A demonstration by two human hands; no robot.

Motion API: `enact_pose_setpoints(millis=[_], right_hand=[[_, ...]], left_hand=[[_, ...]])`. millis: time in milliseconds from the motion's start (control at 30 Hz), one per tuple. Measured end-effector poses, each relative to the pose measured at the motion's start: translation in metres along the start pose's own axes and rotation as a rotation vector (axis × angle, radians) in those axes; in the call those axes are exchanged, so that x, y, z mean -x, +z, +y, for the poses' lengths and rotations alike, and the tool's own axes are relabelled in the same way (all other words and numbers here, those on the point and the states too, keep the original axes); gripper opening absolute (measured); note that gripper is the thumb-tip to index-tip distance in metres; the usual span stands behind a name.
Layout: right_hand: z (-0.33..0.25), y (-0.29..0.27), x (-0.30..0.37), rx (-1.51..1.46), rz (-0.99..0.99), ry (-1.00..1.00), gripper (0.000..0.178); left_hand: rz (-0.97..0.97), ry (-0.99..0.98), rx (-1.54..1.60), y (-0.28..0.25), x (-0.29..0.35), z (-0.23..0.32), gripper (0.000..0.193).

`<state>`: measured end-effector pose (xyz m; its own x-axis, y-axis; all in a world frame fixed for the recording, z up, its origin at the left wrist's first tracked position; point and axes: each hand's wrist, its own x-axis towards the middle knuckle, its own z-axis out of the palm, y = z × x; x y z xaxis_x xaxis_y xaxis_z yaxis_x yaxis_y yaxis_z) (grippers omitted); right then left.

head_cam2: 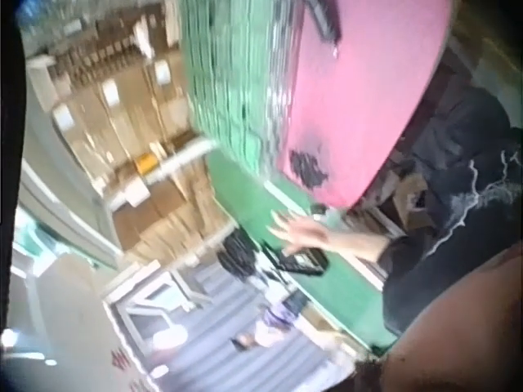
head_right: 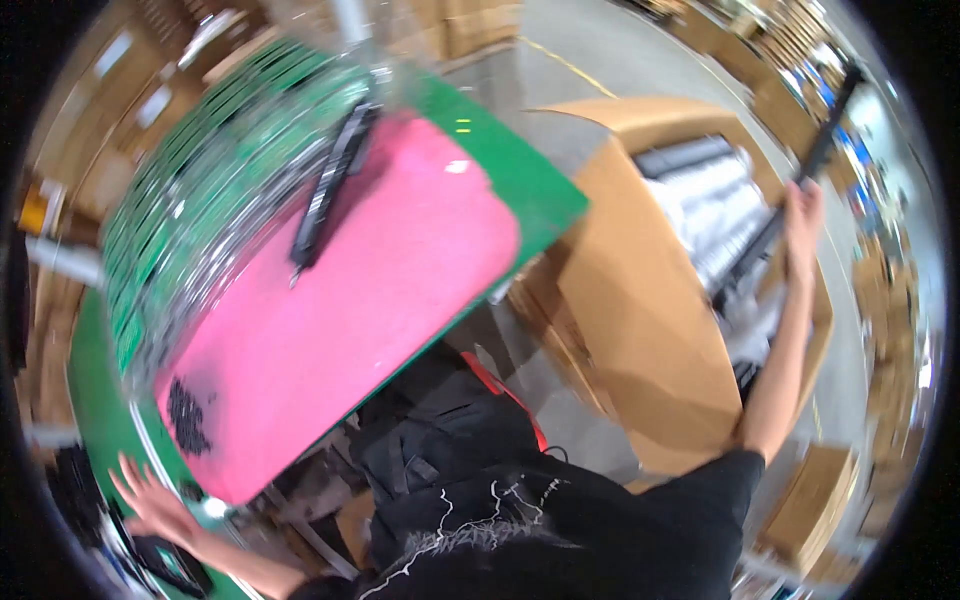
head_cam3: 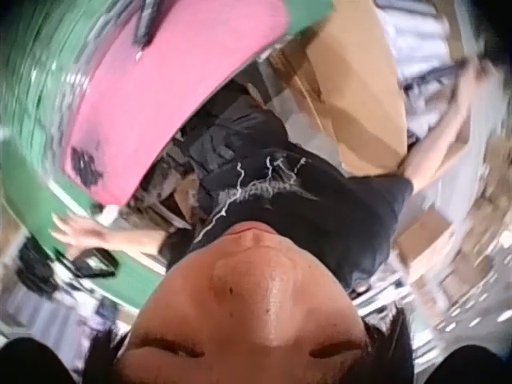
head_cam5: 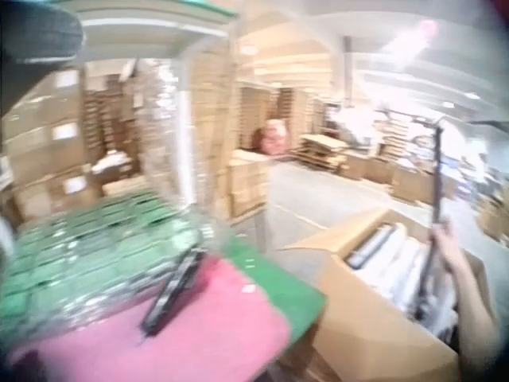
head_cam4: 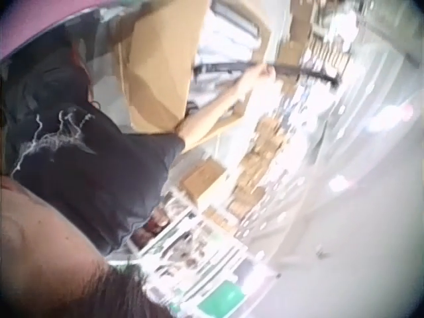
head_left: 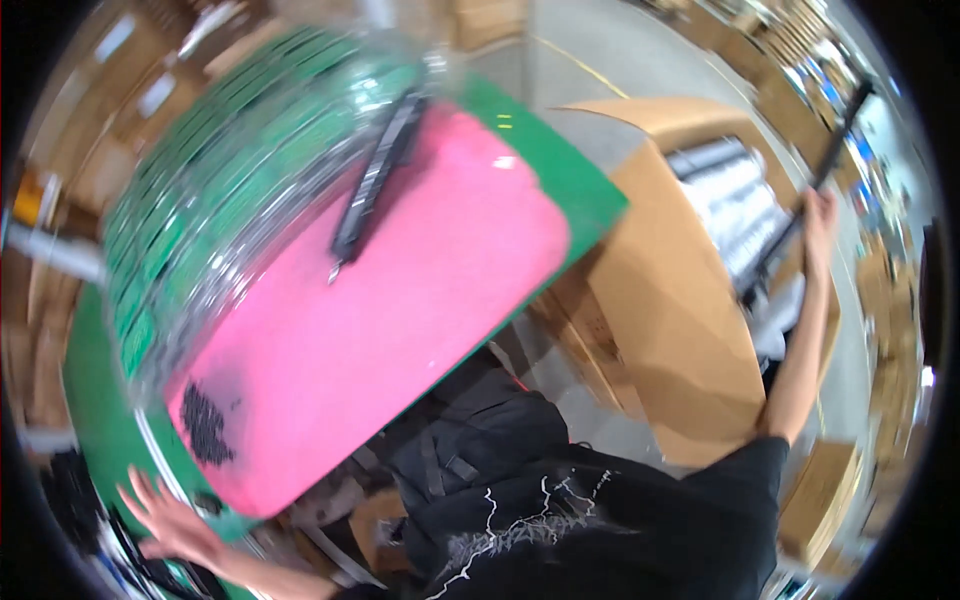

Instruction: Assembling circuit boards into black plastic enclosures using an electric screwdriver.

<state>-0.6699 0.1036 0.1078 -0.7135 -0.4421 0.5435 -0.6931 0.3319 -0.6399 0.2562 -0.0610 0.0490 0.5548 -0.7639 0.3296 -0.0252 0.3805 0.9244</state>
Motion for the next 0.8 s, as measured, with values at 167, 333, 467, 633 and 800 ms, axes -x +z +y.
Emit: enact_pose_setpoints(millis=[167, 333, 467, 633, 800], right_hand=[[-0.132, 0.029, 0.025, -0.089, -0.214, -0.447, 0.025], [-0.203, 0.085, 0.111, 0.020, -0.374, -0.959, 0.024], [-0.264, 0.128, 0.163, 0.248, -0.987, -1.300, 0.017], [-0.328, 0.199, 0.214, 0.083, -1.175, -1.501, 0.023], [-0.419, 0.277, 0.246, -0.498, -1.116, -1.226, 0.037]], left_hand=[[-0.311, 0.355, 0.141, 0.053, -0.022, -0.017, 0.069], [-0.576, 0.264, 0.158, 0.173, -0.008, 0.000, 0.050], [-0.856, 0.171, -0.054, 0.195, -0.010, -0.003, 0.034], [-1.248, 0.275, -0.542, 0.191, -0.005, -0.040, 0.039], [-1.151, 0.448, -0.836, 0.180, -0.002, -0.058, 0.028]])
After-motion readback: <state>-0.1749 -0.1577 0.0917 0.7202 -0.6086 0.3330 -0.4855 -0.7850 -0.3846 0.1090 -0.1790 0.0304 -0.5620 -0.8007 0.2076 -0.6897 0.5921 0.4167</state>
